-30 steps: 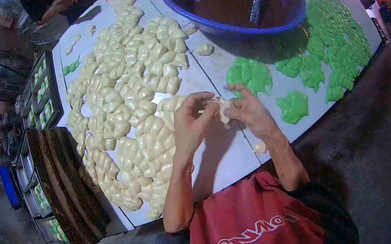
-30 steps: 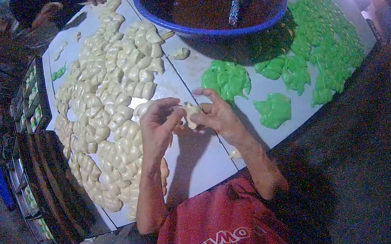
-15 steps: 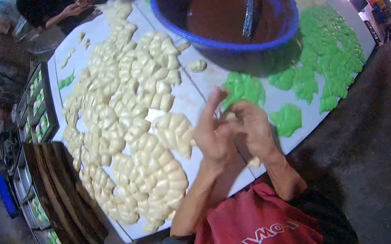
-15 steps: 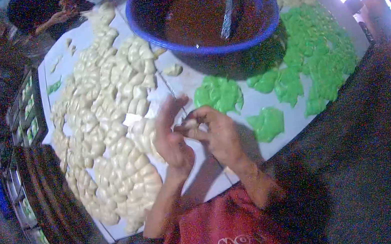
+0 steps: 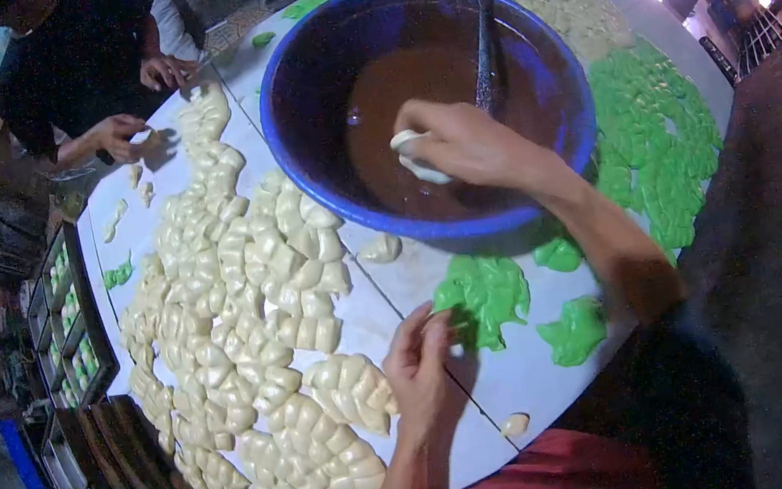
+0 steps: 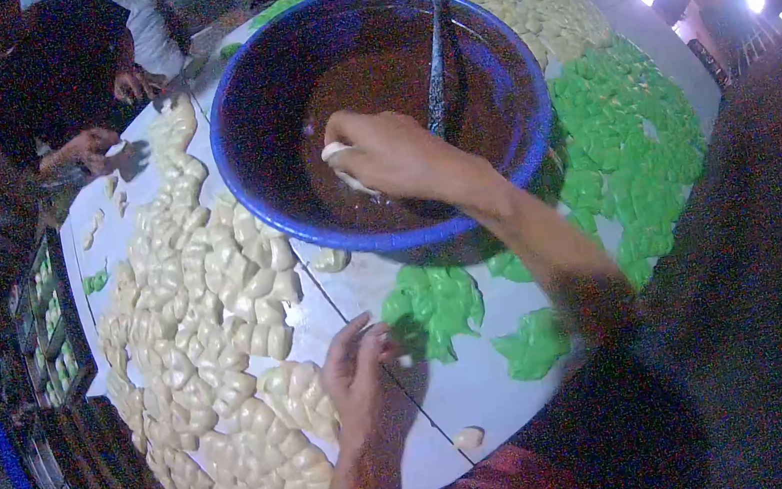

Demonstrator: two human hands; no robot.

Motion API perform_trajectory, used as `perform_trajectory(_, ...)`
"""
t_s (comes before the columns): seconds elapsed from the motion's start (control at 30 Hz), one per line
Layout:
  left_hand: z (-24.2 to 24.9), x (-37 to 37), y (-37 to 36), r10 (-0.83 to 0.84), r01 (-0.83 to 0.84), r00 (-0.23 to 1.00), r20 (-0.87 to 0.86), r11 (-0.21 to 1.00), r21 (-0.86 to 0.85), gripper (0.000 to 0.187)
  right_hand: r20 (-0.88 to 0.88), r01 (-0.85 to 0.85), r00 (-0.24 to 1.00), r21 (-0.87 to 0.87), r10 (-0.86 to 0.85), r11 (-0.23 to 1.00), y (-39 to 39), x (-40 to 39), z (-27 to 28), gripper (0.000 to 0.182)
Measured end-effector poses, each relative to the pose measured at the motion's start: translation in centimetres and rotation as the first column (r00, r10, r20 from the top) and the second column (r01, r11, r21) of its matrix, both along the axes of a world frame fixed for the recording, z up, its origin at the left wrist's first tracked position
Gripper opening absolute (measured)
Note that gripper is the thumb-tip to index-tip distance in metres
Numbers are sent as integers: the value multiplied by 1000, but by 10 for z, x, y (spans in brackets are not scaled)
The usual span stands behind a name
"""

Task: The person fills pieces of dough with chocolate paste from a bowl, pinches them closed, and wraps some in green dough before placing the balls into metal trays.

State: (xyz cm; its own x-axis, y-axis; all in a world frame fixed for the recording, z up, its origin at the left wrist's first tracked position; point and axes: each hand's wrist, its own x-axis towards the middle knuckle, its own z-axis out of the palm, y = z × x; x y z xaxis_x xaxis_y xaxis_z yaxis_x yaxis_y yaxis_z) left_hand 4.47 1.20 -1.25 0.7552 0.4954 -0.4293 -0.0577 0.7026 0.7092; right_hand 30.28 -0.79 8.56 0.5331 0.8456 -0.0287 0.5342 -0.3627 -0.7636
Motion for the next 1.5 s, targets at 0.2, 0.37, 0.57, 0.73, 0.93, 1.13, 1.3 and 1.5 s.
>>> perform_trajectory(0.2, 7, -14, 40, 14, 41, 987, -159, 941, 335, 28, 296, -212, 879, -460, 374, 862, 49, 22, -60, 22)
perform_trajectory(0.37, 1, -24, 42, -11, 66, 984, -176, 947, 315, 28, 116, -395, 876, -385, 468, 834, 50, 17, -81, 26)
perform_trajectory(0.57, 16, -15, 31, -3, 33, 992, -127, 971, 235, 26, -295, -230, 941, -187, 168, 955, 38, 16, -46, 25)
perform_trajectory(0.73, 24, 7, 41, -174, 192, 981, -80, 885, 425, 38, -756, 111, 646, 232, 107, 966, 14, -16, -11, 17)
perform_trajectory(0.93, 53, 22, 21, -126, 142, 948, 293, 989, -34, 38, -857, 379, 489, 379, 166, 844, -23, -98, -4, 15)
perform_trajectory(1.13, 14, -22, 20, -77, 79, 981, 176, 997, -8, 29, -850, 447, 520, 354, 83, 822, -75, -157, -40, 22)
perform_trajectory(1.3, 17, -53, 25, -29, 35, 999, -39, 985, 171, 32, 50, 174, 979, 315, -199, 933, -84, -211, -61, 47)
perform_trajectory(1.5, 17, -68, 18, -12, 18, 1000, -28, 975, 223, 35, 40, 321, 931, 391, -364, 863, -65, -255, -75, 18)
